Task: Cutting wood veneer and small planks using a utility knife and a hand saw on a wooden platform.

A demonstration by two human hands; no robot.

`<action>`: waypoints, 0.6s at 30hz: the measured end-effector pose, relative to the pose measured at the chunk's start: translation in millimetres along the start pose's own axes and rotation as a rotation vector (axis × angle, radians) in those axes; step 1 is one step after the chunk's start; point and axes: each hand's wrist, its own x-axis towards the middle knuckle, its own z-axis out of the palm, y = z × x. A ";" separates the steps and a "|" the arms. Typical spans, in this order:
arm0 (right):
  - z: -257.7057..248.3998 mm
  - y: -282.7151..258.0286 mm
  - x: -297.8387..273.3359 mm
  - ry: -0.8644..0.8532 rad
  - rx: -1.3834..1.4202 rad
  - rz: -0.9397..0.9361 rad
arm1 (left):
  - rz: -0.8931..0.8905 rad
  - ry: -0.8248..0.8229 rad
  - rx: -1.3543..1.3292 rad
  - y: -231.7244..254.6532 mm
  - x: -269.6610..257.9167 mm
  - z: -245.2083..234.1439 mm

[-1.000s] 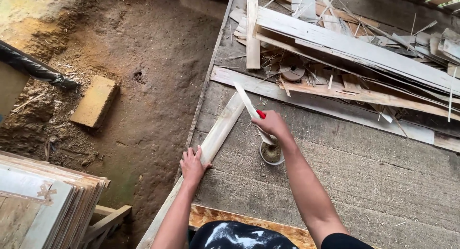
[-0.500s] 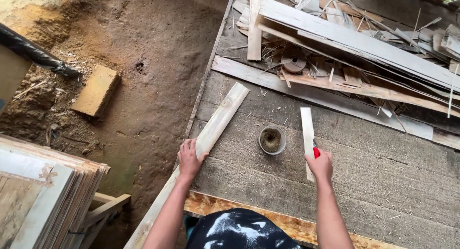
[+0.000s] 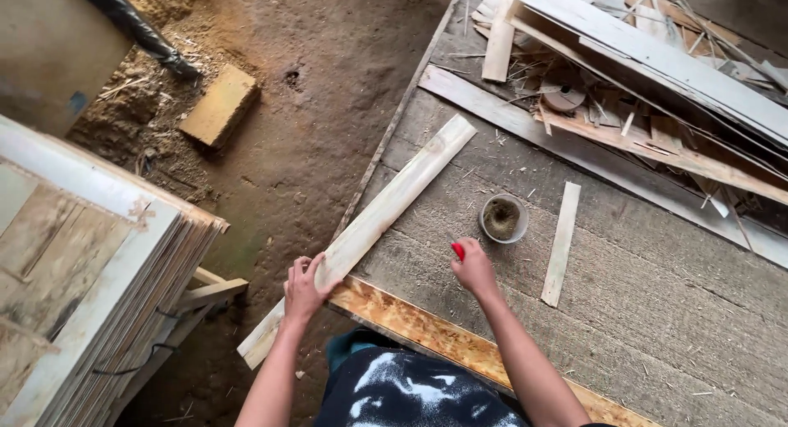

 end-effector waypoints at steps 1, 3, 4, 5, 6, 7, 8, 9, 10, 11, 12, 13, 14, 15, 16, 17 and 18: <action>3.5 -12.4 -4.0 -0.006 -0.003 -0.003 | -0.007 0.000 -0.001 1.1 -5.1 -3.2; 6.4 -37.6 -8.4 -0.159 -0.159 0.060 | 0.006 -0.049 0.013 7.1 -9.3 -11.1; 9.6 -42.0 -13.3 -0.159 -0.161 0.057 | 0.004 -0.047 0.012 2.0 -11.4 -4.3; 10.9 -44.4 -18.6 -0.174 -0.192 0.046 | 0.003 -0.015 0.032 -0.7 -12.7 4.6; 12.0 -46.2 -23.8 -0.189 -0.224 0.034 | 0.002 0.017 0.052 -2.8 -14.0 13.8; 5.9 -51.2 -29.9 -0.188 -0.227 0.038 | 0.003 0.015 0.049 -1.7 -19.3 14.8; -0.7 -56.0 -35.7 -0.222 -0.233 0.039 | 0.001 0.039 0.035 0.1 -24.4 15.7; -8.5 -63.2 -36.7 -0.247 -0.237 0.035 | 0.003 0.072 0.022 2.3 -23.0 14.8; -6.9 -58.5 -28.6 -0.239 -0.237 0.034 | 0.009 0.078 0.019 5.4 -22.3 13.2; -3.1 -51.6 -25.4 -0.258 -0.233 0.037 | -0.001 0.109 0.033 7.3 -28.4 13.3; 0.4 -44.6 -21.8 -0.277 -0.229 0.039 | -0.011 0.140 0.047 9.3 -34.3 13.4; 4.7 -35.3 -16.7 -0.276 -0.229 0.035 | -0.012 0.144 0.049 13.1 -39.1 15.4; 9.1 -26.1 -11.5 -0.286 -0.237 0.005 | -0.004 0.159 0.001 16.7 -43.9 17.4; 15.2 -18.0 -6.1 -0.295 -0.245 -0.028 | 0.003 0.177 -0.046 18.6 -48.8 19.3; 14.8 -20.8 1.2 -0.293 -0.244 -0.035 | 0.001 0.184 -0.044 17.8 -41.7 21.4; 16.1 -17.5 0.7 -0.299 -0.255 -0.039 | 0.000 0.197 -0.062 17.9 -45.8 28.4; 18.3 -14.4 0.1 -0.305 -0.266 -0.044 | -0.001 0.211 -0.081 17.2 -50.0 35.6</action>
